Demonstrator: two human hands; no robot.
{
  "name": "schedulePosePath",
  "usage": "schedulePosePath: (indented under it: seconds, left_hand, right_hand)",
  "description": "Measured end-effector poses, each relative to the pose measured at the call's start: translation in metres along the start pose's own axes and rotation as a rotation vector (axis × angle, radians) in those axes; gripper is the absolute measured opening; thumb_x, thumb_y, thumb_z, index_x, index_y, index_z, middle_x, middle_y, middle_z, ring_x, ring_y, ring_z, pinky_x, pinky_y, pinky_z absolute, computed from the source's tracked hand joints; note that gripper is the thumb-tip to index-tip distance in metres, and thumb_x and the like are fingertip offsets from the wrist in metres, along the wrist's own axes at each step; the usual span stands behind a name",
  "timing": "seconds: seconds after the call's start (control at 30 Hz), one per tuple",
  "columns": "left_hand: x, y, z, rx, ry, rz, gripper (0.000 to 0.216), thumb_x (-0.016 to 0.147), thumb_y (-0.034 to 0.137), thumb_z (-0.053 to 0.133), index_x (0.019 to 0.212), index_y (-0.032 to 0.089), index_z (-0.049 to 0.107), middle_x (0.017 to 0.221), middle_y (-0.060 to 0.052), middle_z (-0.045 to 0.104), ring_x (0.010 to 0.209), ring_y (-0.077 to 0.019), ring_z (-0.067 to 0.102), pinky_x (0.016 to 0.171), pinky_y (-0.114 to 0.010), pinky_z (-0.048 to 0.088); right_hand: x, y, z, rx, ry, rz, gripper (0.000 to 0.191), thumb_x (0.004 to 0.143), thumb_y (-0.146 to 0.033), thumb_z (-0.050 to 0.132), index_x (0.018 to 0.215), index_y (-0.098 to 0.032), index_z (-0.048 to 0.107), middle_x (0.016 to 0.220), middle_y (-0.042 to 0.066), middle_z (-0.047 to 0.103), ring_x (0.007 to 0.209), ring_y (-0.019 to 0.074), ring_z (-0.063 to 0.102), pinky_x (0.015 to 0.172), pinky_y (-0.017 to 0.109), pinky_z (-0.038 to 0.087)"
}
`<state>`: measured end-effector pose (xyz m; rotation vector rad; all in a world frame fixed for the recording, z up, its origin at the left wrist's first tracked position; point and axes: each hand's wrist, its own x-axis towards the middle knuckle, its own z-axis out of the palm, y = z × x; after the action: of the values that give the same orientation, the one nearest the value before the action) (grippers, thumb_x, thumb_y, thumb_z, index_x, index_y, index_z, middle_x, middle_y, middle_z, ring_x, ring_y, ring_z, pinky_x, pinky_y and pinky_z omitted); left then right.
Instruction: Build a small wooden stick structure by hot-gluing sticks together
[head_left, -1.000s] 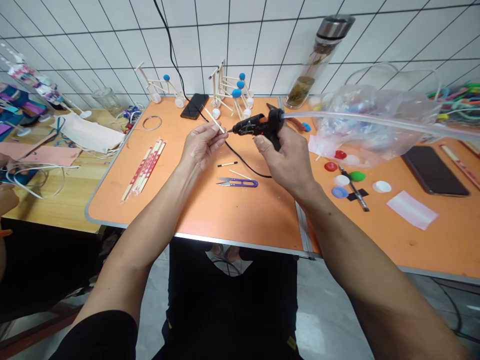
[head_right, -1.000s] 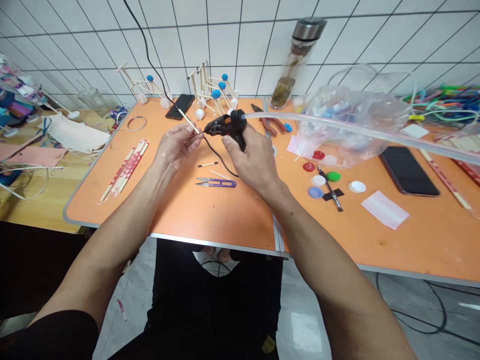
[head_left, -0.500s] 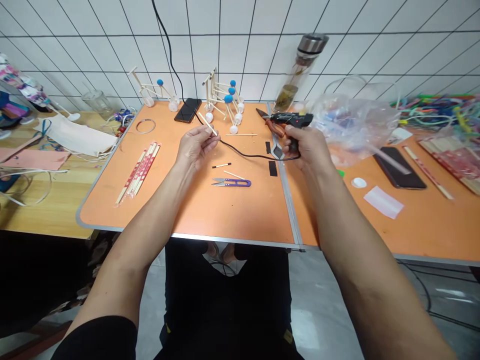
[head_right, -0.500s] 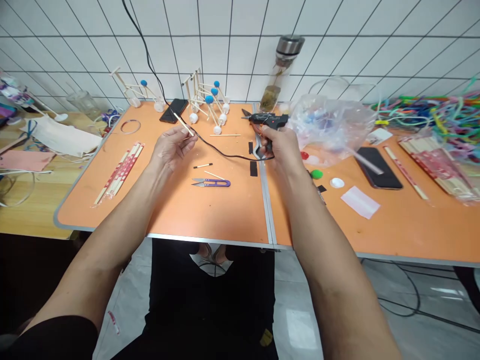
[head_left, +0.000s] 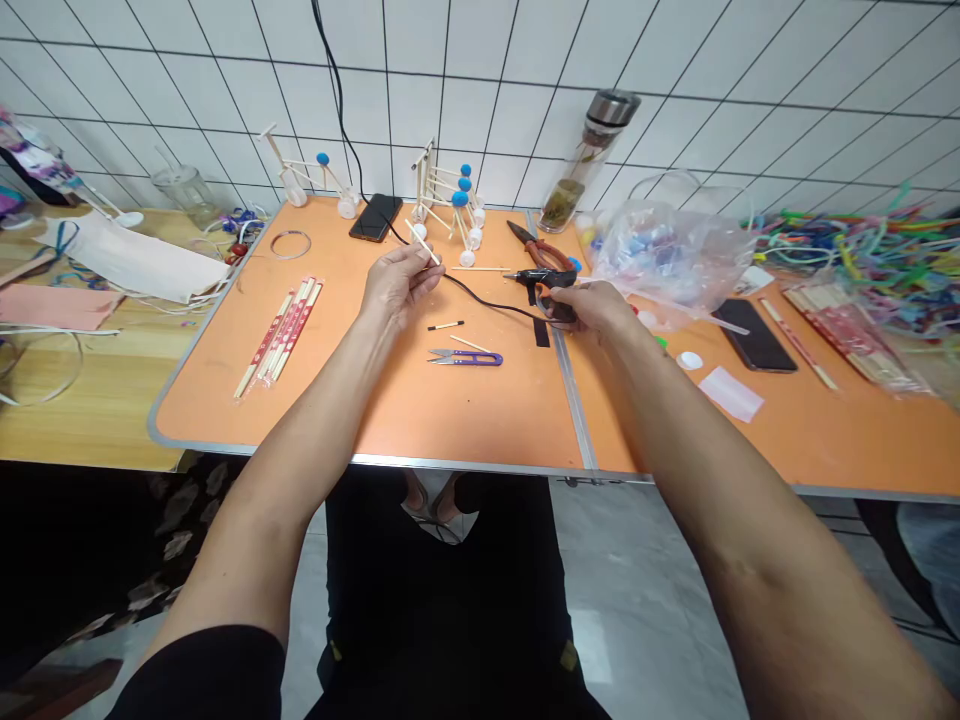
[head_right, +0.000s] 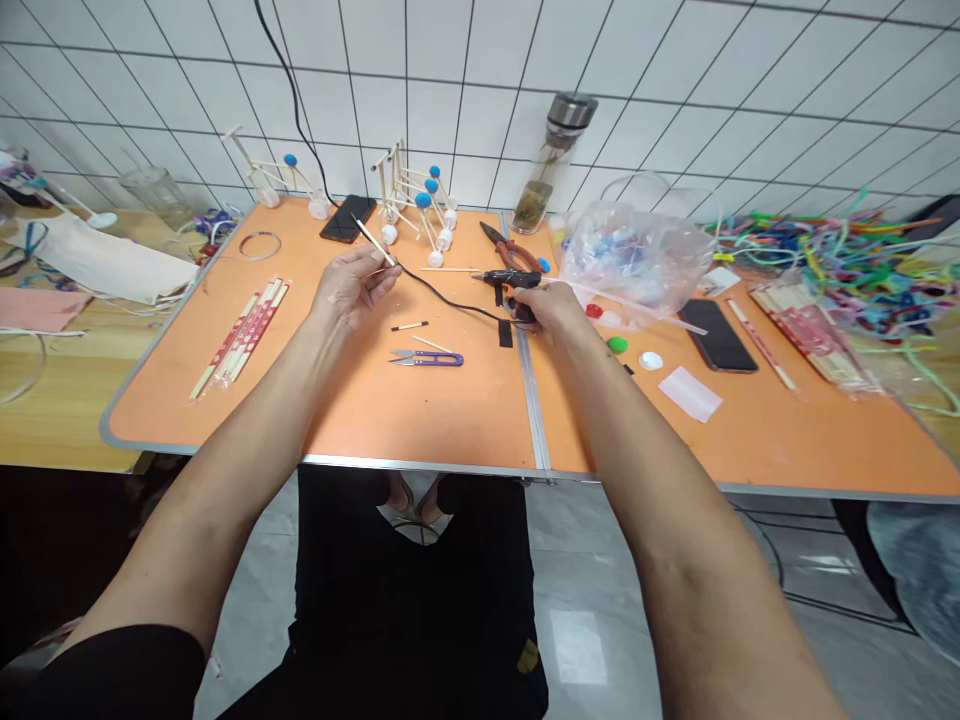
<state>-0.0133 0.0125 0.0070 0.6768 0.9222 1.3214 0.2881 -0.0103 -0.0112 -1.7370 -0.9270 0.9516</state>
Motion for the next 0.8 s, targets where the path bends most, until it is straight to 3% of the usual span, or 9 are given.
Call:
schedulePosePath:
  seconds: [0.07, 0.17, 0.2, 0.27, 0.3, 0.4, 0.43, 0.63, 0.8]
  left_hand:
    - [0.001, -0.001, 0.000, -0.005, 0.011, -0.012, 0.017, 0.093, 0.019, 0.093, 0.097, 0.019, 0.076, 0.082, 0.002, 0.081, 0.075, -0.0098, 0.084, 0.087, -0.019, 0.068]
    - [0.000, -0.001, 0.001, -0.012, 0.009, -0.014, 0.015, 0.095, 0.016, 0.091, 0.094, 0.019, 0.076, 0.082, 0.001, 0.081, 0.073, -0.0096, 0.083, 0.085, -0.018, 0.068]
    - [0.000, -0.001, 0.002, -0.014, 0.006, -0.011, 0.014, 0.097, 0.015, 0.090, 0.093, 0.018, 0.076, 0.083, 0.001, 0.081, 0.071, -0.0093, 0.082, 0.083, -0.017, 0.067]
    - [-0.002, -0.001, 0.003, -0.013, -0.003, -0.006, 0.014, 0.101, 0.012, 0.084, 0.090, 0.017, 0.075, 0.083, 0.000, 0.081, 0.069, -0.0088, 0.081, 0.079, -0.017, 0.065]
    - [-0.002, -0.001, 0.003, -0.012, -0.007, -0.004, 0.016, 0.103, 0.011, 0.080, 0.090, 0.016, 0.075, 0.082, -0.001, 0.081, 0.069, -0.0086, 0.081, 0.077, -0.016, 0.064]
    - [-0.003, -0.002, 0.004, 0.006, -0.008, 0.000, 0.019, 0.106, 0.010, 0.076, 0.088, 0.016, 0.075, 0.081, 0.000, 0.081, 0.069, -0.0081, 0.081, 0.076, -0.015, 0.062]
    - [-0.003, -0.002, 0.004, 0.015, -0.002, 0.000, 0.019, 0.106, 0.010, 0.076, 0.088, 0.017, 0.075, 0.080, 0.000, 0.081, 0.070, -0.0079, 0.081, 0.076, -0.014, 0.061]
    - [-0.004, -0.002, 0.004, 0.040, 0.024, -0.009, 0.015, 0.102, 0.010, 0.083, 0.089, 0.018, 0.078, 0.082, -0.001, 0.082, 0.069, -0.0087, 0.080, 0.075, -0.016, 0.061]
    - [-0.008, -0.002, 0.006, 0.076, 0.029, -0.013, 0.021, 0.109, 0.008, 0.071, 0.090, 0.015, 0.075, 0.077, 0.001, 0.079, 0.067, -0.0070, 0.079, 0.069, -0.014, 0.059]
  right_hand:
    - [-0.002, 0.001, -0.007, -0.264, 0.046, -0.066, 0.018, 0.094, -0.010, 0.079, 0.078, -0.016, 0.073, 0.074, 0.009, 0.075, 0.073, 0.0204, 0.072, 0.062, 0.029, 0.062]
    - [-0.021, -0.002, -0.007, -0.700, 0.120, -0.387, 0.006, 0.092, -0.022, 0.085, 0.093, -0.018, 0.081, 0.099, 0.015, 0.083, 0.099, 0.0300, 0.076, 0.081, 0.038, 0.062]
    - [-0.032, -0.005, -0.003, -0.791, 0.169, -0.485, 0.011, 0.093, -0.025, 0.085, 0.101, -0.018, 0.083, 0.112, 0.018, 0.084, 0.108, 0.0333, 0.076, 0.087, 0.042, 0.062]
    - [-0.059, -0.014, 0.012, -0.925, 0.130, -0.635, 0.021, 0.101, -0.024, 0.072, 0.117, -0.018, 0.085, 0.137, 0.022, 0.081, 0.122, 0.0376, 0.074, 0.092, 0.046, 0.060]
    - [-0.072, -0.019, 0.022, -0.988, 0.041, -0.671, 0.027, 0.104, -0.021, 0.064, 0.119, -0.018, 0.085, 0.140, 0.022, 0.081, 0.125, 0.0387, 0.074, 0.092, 0.046, 0.058]
    - [-0.101, -0.034, 0.050, -1.170, -0.334, -0.665, 0.033, 0.108, -0.023, 0.055, 0.112, -0.020, 0.087, 0.128, 0.018, 0.085, 0.115, 0.0379, 0.079, 0.085, 0.044, 0.054]
    - [-0.106, -0.037, 0.058, -1.222, -0.395, -0.666, 0.033, 0.109, -0.026, 0.055, 0.112, -0.019, 0.087, 0.128, 0.019, 0.085, 0.114, 0.0383, 0.079, 0.083, 0.044, 0.052]
    - [-0.100, -0.038, 0.075, -1.384, -0.509, -0.718, 0.037, 0.112, -0.022, 0.050, 0.122, -0.014, 0.085, 0.134, 0.023, 0.084, 0.117, 0.0407, 0.081, 0.081, 0.044, 0.050]
    - [-0.099, -0.029, 0.073, -1.362, -0.499, -0.761, 0.041, 0.114, -0.022, 0.045, 0.130, -0.009, 0.081, 0.138, 0.028, 0.080, 0.118, 0.0428, 0.080, 0.084, 0.044, 0.052]
